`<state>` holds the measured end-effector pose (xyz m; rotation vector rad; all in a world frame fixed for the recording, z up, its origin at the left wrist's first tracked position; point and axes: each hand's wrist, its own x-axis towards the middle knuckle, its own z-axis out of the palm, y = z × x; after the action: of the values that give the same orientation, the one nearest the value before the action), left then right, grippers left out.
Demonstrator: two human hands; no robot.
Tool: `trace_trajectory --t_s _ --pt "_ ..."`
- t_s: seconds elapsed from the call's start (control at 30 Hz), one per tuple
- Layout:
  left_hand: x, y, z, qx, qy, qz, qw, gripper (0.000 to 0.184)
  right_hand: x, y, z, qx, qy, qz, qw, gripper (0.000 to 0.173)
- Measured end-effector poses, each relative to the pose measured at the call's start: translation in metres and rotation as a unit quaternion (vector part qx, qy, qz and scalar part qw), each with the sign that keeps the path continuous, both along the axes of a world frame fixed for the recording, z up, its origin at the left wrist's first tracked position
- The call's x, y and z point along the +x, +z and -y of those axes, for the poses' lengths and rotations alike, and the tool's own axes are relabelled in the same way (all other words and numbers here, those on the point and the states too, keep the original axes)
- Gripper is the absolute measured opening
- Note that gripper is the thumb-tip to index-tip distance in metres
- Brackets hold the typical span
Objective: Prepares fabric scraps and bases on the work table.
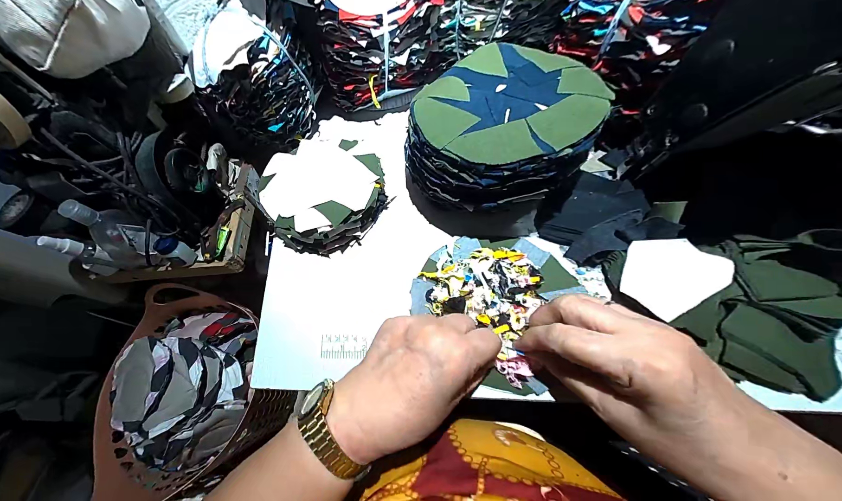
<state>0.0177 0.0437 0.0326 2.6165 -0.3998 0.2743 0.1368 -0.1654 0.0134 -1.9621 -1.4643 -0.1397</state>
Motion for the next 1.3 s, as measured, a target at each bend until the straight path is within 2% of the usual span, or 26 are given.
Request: trace_trajectory --t_s 0.1,0.23,0.33,0.5,0.63,0.8,0.97,1.13,1.3 --pt "0.003 0.0 0.002 -0.004 0.006 0.016 1.0 0.01 0.003 0.002 0.008 0.001 -0.024 -0.006 1.0 0.019" --pt "0.008 0.001 0.012 -0.023 0.007 0.031 0.999 0.018 0.001 -0.005 0.009 0.001 -0.035 -0.018 0.999 0.018" --pt "0.012 -0.004 0.02 0.014 0.016 0.033 0.999 0.015 0.001 -0.002 0.01 0.007 -0.042 -0.028 0.999 0.018" --pt "0.014 -0.005 0.021 0.041 0.022 0.02 0.999 0.007 0.005 0.012 0.012 0.011 -0.11 0.005 0.994 0.019" --pt "0.014 -0.002 0.019 0.031 0.02 0.023 0.999 0.013 0.003 0.013 0.005 0.016 -0.142 0.038 0.989 0.018" --pt "0.013 0.006 0.009 0.028 0.073 0.056 0.995 0.016 0.005 0.007 0.001 -0.035 -0.134 0.068 0.988 0.021" --pt "0.012 0.008 -0.007 0.053 0.148 0.034 0.987 0.012 0.005 0.025 -0.009 0.009 -0.111 0.037 0.993 0.025" --pt "0.009 0.014 -0.01 0.013 0.122 0.022 0.992 0.008 0.006 0.015 -0.035 0.005 -0.037 0.025 0.999 0.032" --pt "-0.001 0.02 -0.023 0.049 0.097 -0.031 0.994 0.006 0.007 0.009 -0.04 -0.006 0.01 0.041 0.999 0.017"
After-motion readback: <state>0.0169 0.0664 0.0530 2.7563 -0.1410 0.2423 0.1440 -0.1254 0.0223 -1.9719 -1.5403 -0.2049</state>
